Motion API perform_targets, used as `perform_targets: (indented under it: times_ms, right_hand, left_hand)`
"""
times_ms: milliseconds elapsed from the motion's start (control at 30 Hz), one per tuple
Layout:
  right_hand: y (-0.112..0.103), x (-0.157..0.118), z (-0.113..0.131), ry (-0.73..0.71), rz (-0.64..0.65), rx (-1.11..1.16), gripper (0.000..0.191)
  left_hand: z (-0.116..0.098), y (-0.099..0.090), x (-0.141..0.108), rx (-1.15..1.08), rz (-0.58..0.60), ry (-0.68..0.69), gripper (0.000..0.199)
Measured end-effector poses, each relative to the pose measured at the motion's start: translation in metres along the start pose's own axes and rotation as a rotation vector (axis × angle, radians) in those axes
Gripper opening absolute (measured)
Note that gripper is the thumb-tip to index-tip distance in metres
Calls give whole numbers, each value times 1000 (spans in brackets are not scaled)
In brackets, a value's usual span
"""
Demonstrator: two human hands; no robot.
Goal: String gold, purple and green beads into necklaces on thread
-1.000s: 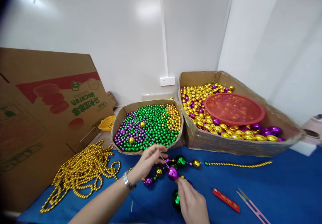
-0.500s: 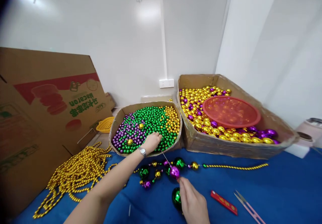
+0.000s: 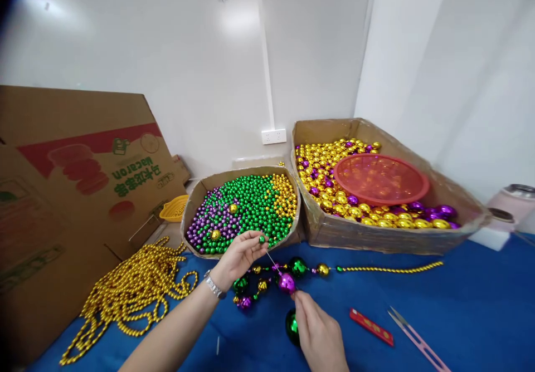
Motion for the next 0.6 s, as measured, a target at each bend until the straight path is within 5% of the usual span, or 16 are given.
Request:
perform_targets:
  times_ms: [200, 600]
  right_hand:
    - [0, -5, 2, -24, -3, -17, 32]
    - [0, -4, 0, -97, -24, -100, 34]
  left_hand:
    - [0, 8, -14, -265, -1, -64, 24]
    - [0, 12, -22, -34, -41, 104, 21]
Point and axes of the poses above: each hand's wrist, its own x-axis towards the middle knuckle, its own y-axis out of the palm, z = x × y, the point moved 1 cm from there along x, towards the middle knuckle, and after that the axes turned 2 degrees about -y, right-handed, at the moved point
